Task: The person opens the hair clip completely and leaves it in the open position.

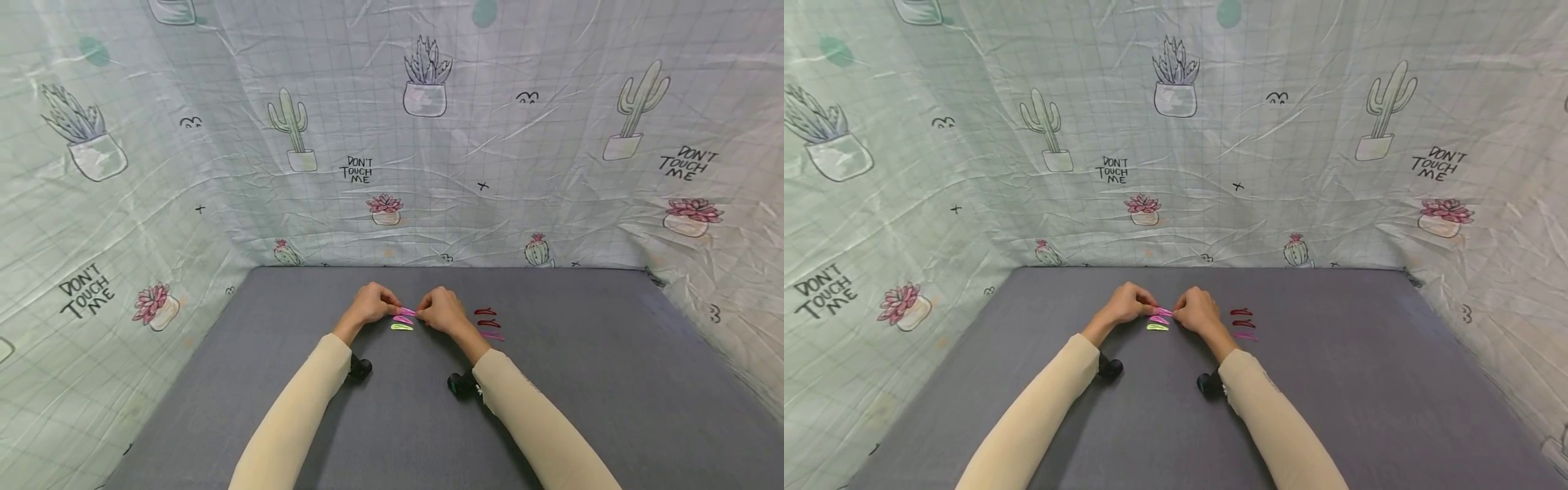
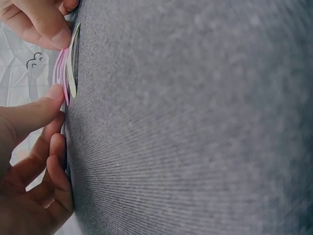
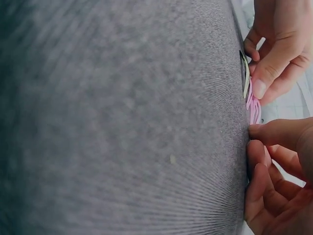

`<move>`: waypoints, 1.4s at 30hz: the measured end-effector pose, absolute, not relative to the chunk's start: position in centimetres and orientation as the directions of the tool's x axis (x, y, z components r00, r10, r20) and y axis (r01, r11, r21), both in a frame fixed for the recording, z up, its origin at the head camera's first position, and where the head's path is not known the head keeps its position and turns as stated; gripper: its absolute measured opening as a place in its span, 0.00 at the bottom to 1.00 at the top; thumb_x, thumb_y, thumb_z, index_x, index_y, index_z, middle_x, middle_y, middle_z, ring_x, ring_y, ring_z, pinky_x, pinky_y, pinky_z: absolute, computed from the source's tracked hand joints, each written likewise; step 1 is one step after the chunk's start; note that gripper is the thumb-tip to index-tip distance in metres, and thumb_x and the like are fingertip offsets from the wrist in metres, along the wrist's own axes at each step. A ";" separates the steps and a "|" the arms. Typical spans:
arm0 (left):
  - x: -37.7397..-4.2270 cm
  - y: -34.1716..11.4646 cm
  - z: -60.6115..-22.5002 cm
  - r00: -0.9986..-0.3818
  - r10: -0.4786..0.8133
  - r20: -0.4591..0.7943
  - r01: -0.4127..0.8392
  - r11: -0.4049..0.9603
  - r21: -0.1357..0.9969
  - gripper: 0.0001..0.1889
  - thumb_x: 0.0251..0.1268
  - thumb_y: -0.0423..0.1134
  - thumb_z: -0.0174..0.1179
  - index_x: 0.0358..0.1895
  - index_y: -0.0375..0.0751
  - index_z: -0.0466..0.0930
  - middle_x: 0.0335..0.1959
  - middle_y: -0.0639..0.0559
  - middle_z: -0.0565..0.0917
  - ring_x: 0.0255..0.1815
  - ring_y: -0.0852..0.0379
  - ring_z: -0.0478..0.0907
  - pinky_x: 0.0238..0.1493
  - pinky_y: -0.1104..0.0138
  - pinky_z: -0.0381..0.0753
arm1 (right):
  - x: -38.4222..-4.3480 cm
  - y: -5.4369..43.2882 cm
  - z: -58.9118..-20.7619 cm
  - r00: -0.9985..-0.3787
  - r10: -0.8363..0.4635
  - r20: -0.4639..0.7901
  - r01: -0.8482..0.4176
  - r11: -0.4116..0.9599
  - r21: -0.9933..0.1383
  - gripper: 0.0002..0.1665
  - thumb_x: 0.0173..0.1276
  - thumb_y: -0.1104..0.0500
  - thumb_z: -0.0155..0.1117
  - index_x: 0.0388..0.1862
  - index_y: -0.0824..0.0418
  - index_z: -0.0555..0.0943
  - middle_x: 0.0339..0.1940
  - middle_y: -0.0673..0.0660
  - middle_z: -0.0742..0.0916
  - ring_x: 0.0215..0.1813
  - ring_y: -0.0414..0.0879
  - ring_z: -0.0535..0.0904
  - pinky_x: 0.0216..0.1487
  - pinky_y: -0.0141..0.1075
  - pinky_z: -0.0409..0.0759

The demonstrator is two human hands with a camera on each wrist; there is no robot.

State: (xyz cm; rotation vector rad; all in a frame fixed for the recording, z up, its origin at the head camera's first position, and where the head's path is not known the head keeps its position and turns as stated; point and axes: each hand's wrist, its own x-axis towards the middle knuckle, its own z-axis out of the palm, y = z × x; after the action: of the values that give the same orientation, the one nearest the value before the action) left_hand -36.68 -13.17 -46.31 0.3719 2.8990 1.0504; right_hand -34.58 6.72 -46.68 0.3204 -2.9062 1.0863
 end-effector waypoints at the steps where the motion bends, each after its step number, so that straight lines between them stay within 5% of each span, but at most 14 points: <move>1: -36.7 -13.1 -46.3 -0.971 0.233 0.051 0.212 0.750 0.627 0.03 0.60 0.39 0.76 0.35 0.46 0.95 0.34 0.52 0.93 0.40 0.56 0.84 0.42 0.65 0.77 | -34.6 6.7 -46.7 -0.978 -0.185 0.093 -0.201 0.738 -0.645 0.04 0.64 0.59 0.74 0.31 0.58 0.93 0.17 0.49 0.87 0.21 0.39 0.81 0.32 0.36 0.75; 16: -36.3 -13.2 -45.9 -0.959 0.272 0.077 0.258 0.731 0.632 0.03 0.62 0.36 0.73 0.30 0.45 0.93 0.28 0.55 0.90 0.34 0.59 0.80 0.41 0.65 0.74 | -34.7 6.5 -46.3 -0.982 -0.185 0.050 -0.176 0.768 -0.615 0.06 0.64 0.56 0.75 0.30 0.56 0.93 0.18 0.48 0.88 0.22 0.39 0.82 0.28 0.34 0.73; 34: -35.0 -12.8 -44.6 -0.931 0.311 0.193 0.347 0.578 0.739 0.05 0.68 0.36 0.69 0.36 0.40 0.91 0.34 0.49 0.90 0.34 0.60 0.79 0.36 0.69 0.76 | -33.8 8.5 -42.9 -0.925 -0.331 0.185 -0.370 0.680 -0.633 0.07 0.68 0.63 0.69 0.33 0.63 0.91 0.24 0.57 0.90 0.21 0.40 0.81 0.25 0.32 0.76; 42: -32.8 -11.9 -42.8 -0.911 0.353 0.213 0.381 0.523 0.763 0.07 0.69 0.39 0.68 0.39 0.39 0.91 0.37 0.46 0.90 0.37 0.58 0.81 0.37 0.68 0.78 | -31.8 10.2 -40.8 -0.910 -0.364 0.198 -0.394 0.609 -0.689 0.06 0.69 0.62 0.70 0.33 0.64 0.90 0.30 0.62 0.91 0.27 0.52 0.89 0.27 0.34 0.81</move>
State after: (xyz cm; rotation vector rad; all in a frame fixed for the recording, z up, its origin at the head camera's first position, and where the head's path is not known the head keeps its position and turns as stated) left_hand -32.84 -11.94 -42.80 0.6670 2.7689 1.3991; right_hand -31.76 10.17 -40.80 0.6559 -2.7835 1.2060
